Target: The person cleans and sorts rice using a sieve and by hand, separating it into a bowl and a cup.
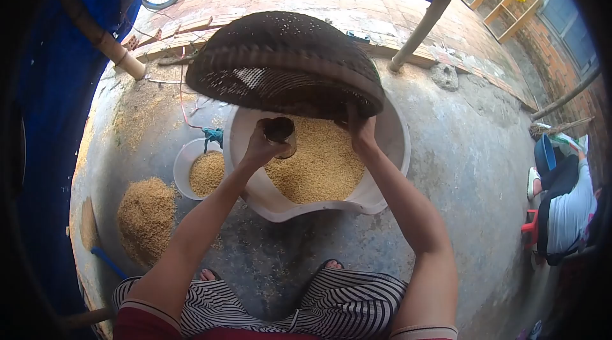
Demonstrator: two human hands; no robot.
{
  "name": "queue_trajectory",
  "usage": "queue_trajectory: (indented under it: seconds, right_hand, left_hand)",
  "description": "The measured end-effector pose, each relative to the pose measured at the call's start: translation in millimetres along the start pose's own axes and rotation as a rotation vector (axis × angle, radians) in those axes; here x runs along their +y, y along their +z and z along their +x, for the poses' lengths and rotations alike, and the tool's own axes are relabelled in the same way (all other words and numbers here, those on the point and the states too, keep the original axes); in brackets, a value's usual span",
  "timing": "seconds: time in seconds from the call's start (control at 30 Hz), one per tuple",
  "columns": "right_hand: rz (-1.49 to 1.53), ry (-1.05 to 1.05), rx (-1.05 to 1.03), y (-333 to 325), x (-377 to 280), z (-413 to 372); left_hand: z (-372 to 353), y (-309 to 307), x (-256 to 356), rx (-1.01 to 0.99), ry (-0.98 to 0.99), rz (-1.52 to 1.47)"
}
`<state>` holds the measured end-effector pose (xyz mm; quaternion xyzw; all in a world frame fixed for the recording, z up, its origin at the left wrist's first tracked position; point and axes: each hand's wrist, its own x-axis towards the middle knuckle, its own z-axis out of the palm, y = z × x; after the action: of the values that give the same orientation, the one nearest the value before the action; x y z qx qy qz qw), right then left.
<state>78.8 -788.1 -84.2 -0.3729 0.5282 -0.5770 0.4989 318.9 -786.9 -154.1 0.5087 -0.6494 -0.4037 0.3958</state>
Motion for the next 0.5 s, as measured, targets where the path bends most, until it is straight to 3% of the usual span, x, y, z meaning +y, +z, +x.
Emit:
queue_trajectory:
  seconds: [0.1, 0.17, 0.2, 0.3, 0.37, 0.5]
  right_hand:
    - [-0.127, -0.004, 0.122, -9.3, -2.8, 5.5]
    - [-0.139, 0.086, 0.149, -11.9, -6.4, 1.0]
    - [-0.139, 0.085, 0.151, -13.9, -5.8, 0.5]
    - [0.057, 0.244, 0.191, -19.9, -2.5, -1.1]
    - [0.130, 0.347, 0.125, -24.8, -4.8, 0.8]
    - [0.116, 0.425, 0.140, -33.5, 11.6, 3.5]
  left_hand:
    - [-1.6, 3.2, -0.2, 0.035, 0.007, 0.014]
    - [-2.0, 7.8, -5.1, 0.003, 0.109, 0.327]
    - [-2.7, 7.7, -0.7, 0.002, 0.110, 0.327]
    - [-6.4, 7.4, 7.6, -0.063, 0.065, 0.121]
    - [-0.7, 3.5, 10.7, -0.079, -0.094, -0.309]
    - [-6.3, 0.8, 16.8, -0.105, 0.010, -0.345]
